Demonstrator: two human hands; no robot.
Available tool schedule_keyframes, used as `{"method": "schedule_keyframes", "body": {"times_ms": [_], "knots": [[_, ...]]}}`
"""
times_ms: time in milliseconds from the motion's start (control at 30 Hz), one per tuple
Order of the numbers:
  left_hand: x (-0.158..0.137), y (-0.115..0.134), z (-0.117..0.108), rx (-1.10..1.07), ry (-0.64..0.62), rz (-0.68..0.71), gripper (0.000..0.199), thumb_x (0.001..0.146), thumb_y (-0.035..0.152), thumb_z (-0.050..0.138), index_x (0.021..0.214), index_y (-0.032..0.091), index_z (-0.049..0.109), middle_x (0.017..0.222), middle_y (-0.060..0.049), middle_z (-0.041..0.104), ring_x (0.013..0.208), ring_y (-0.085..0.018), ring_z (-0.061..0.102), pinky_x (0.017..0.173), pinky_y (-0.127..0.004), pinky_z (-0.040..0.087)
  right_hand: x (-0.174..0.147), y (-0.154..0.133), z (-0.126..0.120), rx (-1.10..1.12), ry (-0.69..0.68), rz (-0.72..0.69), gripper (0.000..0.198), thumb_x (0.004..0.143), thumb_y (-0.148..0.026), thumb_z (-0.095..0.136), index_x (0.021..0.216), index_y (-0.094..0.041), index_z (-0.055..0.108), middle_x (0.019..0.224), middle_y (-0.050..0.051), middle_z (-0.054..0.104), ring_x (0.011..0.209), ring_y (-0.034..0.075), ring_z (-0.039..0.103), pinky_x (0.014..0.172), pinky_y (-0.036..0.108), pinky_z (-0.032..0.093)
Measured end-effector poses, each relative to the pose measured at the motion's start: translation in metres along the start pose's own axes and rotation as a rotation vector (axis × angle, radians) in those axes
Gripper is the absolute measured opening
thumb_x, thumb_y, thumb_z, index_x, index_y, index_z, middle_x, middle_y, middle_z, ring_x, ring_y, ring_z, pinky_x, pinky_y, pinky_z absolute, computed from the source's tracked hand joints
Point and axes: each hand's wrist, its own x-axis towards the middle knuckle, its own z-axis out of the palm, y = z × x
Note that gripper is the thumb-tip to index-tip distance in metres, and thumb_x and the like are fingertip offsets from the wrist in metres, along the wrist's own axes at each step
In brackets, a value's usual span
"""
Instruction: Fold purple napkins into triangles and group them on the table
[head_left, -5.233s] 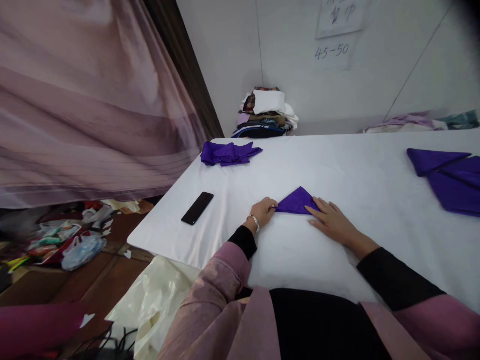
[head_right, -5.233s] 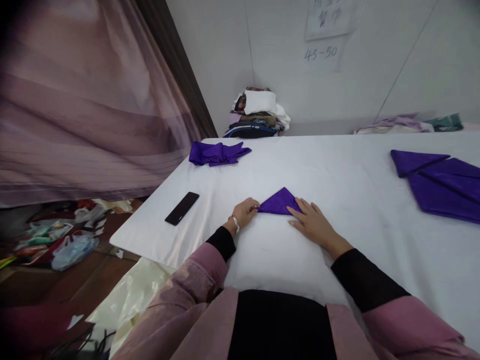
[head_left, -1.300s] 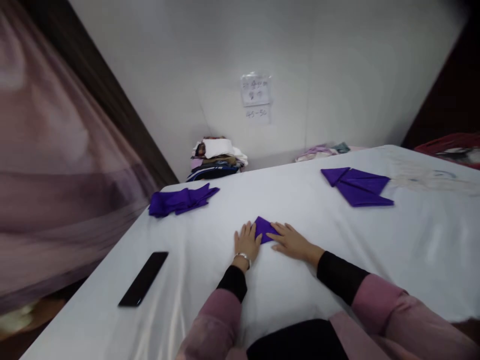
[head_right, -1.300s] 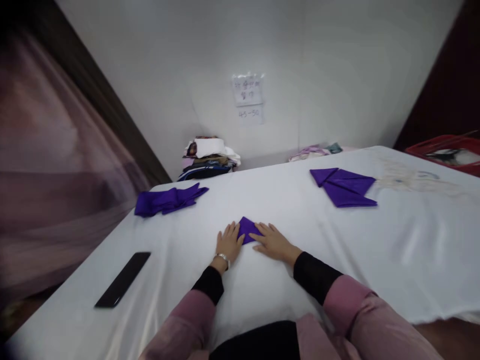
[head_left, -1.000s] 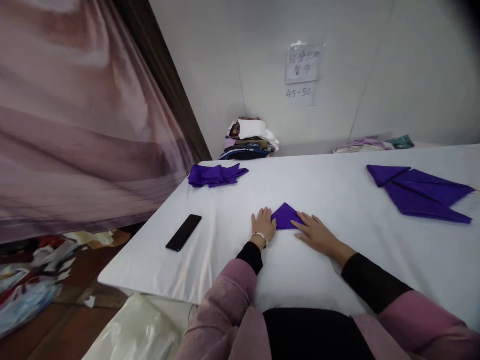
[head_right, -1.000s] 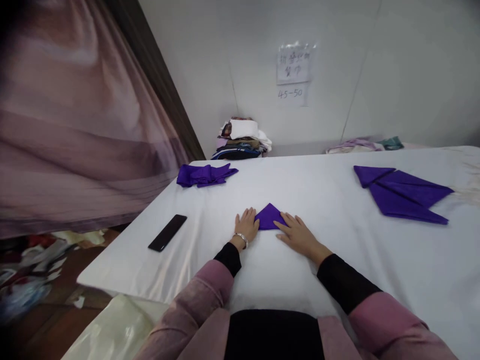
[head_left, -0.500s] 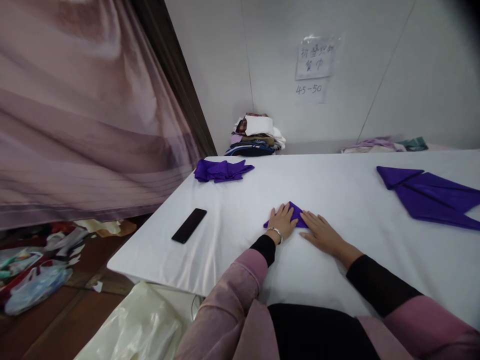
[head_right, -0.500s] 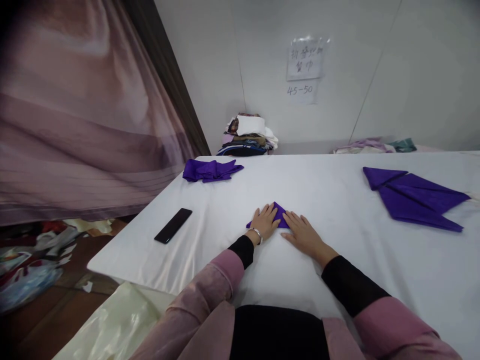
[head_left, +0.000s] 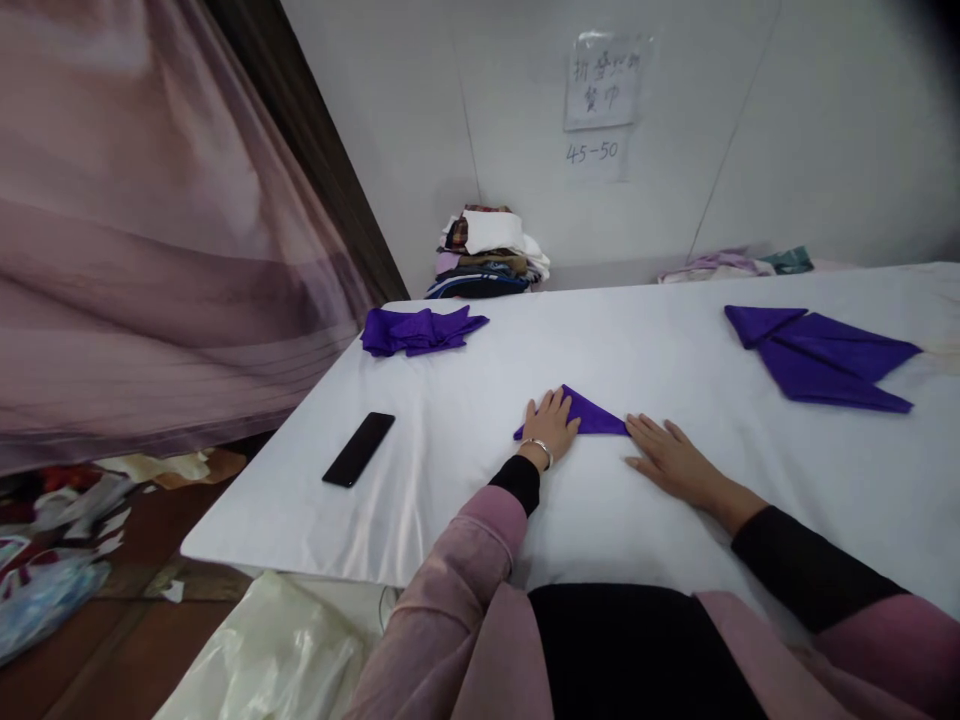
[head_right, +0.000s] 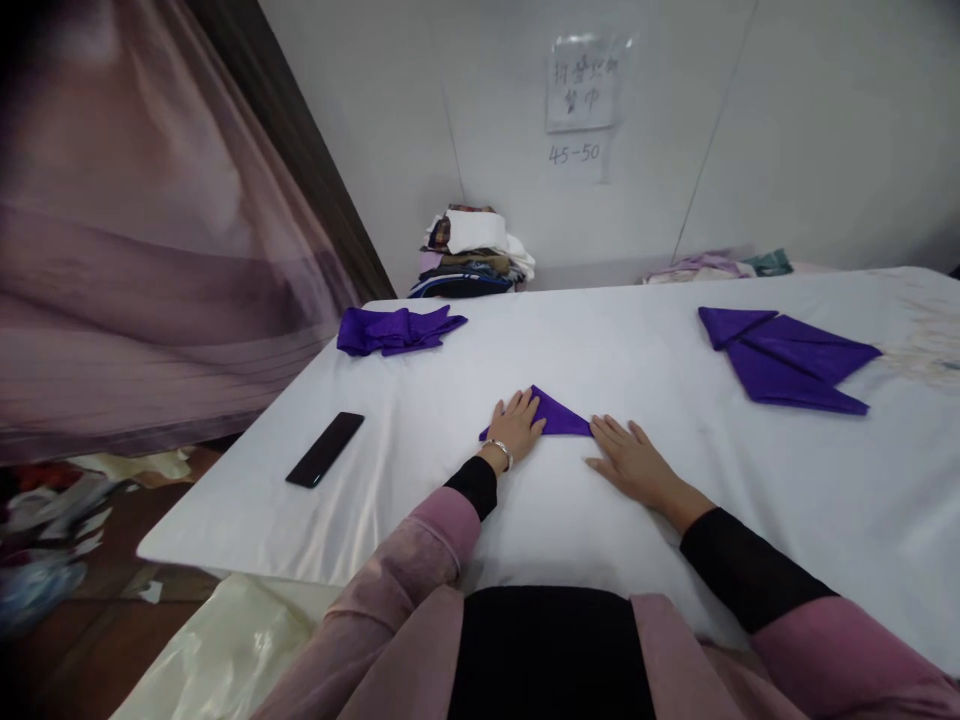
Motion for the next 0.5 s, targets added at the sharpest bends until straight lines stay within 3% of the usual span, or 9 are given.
{"method": "schedule_keyframes", "body": {"times_ms": [133,333,500], "knots": [[0.000,0.001,-0.002,0.007,-0.002,0.005,0.057,0.093,0.045,0.016,0.144,0.021,0.024,0.154,-0.001,0.016,0.140,-0.022,0.012,0.113,-0.050,0.014,-0.009,0.007,-0.005,0.079,0.004,0.073,0.063,0.090,-0.056,0.033,0.142,-0.020,0.033,0.147,0.010,0.033,0.136,0.027,0.025,0.109,0.053,0.018],[0.001,0.000,0.000,0.012,0.006,0.005,0.057,0.093,0.045,0.016,0.144,0.022,0.025,0.154,-0.001,0.016,0.140,-0.022,0.011,0.113,-0.049,0.013,-0.011,0.018,-0.010,0.432,0.273,0.342,0.049,0.087,-0.054,0.041,0.123,-0.024,0.056,0.131,0.008,0.054,0.123,0.027,0.046,0.102,0.047,0.037],[0.001,0.001,0.000,0.006,0.004,-0.003,0.057,0.093,0.045,0.016,0.144,0.023,0.024,0.154,0.000,0.017,0.140,-0.023,0.010,0.113,-0.049,0.013,0.008,0.008,-0.010,0.474,0.293,0.281,0.032,0.083,-0.048,0.048,0.096,-0.026,0.067,0.122,0.005,0.060,0.121,0.026,0.048,0.103,0.046,0.036]]}}
